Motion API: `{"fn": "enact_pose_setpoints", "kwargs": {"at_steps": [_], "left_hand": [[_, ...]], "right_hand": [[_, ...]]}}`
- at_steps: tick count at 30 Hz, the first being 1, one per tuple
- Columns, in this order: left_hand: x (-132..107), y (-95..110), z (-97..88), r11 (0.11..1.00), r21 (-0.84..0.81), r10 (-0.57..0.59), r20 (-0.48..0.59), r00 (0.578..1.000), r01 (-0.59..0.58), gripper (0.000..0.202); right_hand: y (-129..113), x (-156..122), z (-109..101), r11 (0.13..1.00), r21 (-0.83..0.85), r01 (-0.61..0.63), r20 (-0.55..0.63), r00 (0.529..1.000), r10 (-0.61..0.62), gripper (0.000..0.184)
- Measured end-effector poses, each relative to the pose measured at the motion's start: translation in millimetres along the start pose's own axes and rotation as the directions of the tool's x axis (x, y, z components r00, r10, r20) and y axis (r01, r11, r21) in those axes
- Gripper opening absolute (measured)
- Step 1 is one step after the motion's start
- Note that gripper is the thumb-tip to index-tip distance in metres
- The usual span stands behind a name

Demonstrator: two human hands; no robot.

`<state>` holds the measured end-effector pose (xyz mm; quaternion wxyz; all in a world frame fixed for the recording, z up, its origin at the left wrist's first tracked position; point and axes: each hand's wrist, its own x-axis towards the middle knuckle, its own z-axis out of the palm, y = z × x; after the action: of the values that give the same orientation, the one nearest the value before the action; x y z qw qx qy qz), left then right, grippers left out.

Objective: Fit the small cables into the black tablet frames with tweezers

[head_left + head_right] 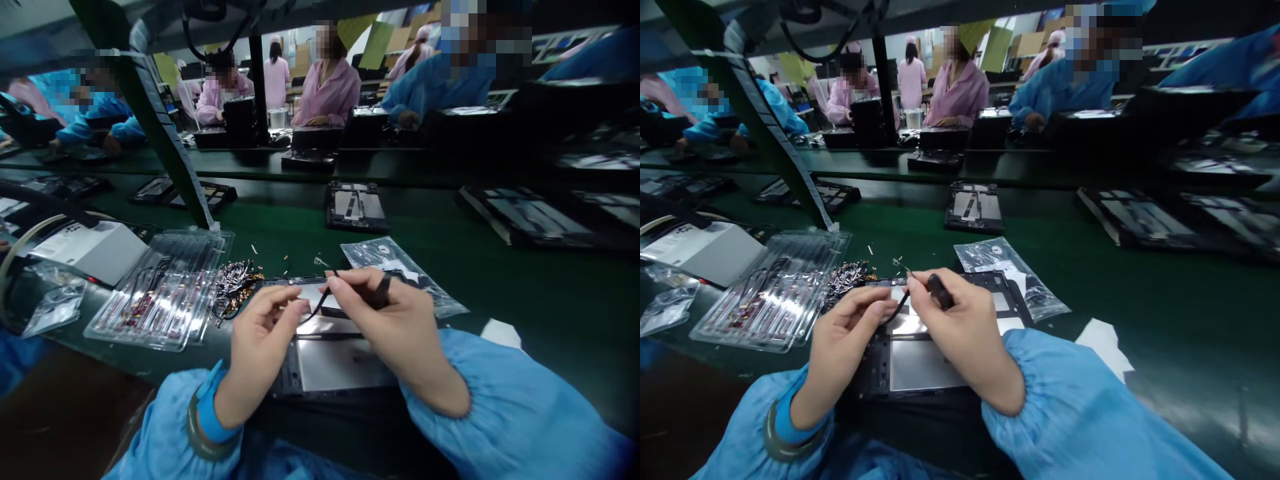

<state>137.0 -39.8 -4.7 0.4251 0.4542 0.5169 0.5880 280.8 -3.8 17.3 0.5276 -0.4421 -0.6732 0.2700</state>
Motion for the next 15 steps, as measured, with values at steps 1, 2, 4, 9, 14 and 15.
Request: {"fn": "enact_pose_setpoints", "kwargs": {"at_steps": [1, 2, 4, 9, 14, 15], "left_hand": [[-1, -1, -1.3, 0.987, 0.097, 0.136, -0.058, 0.989, -0.130, 0.018], [-1, -1, -2.6, 0.953, 0.189, 0.256, -0.086, 0.963, -0.237, 0.016], [-2, -2, -4.9, 0.868, 0.327, 0.423, -0.090, 0.901, -0.375, 0.015], [0, -6, -6.0, 0.774, 0.454, 0.522, -0.063, 0.851, -0.441, 0.012], [2, -5, -3.1, 0.852, 0.374, 0.421, -0.078, 0.904, -0.365, 0.007], [3, -4, -8.2, 0.887, 0.341, 0.359, -0.082, 0.930, -0.312, 0.006]], "right_hand": [[2, -3, 1, 0.992, -0.067, 0.105, 0.013, 0.994, -0.104, 0.009], [4, -6, 2, 0.968, -0.126, 0.215, 0.041, 0.976, -0.212, 0.010], [6, -10, 4, 0.893, -0.214, 0.396, 0.121, 0.918, -0.378, 0.014], [5, -18, 13, 0.760, -0.301, 0.576, 0.242, 0.817, -0.524, 0.016], [0, -22, 15, 0.847, -0.172, 0.502, 0.265, 0.852, -0.451, 0.015], [-1, -19, 10, 0.912, -0.115, 0.393, 0.266, 0.897, -0.353, 0.014]]}}
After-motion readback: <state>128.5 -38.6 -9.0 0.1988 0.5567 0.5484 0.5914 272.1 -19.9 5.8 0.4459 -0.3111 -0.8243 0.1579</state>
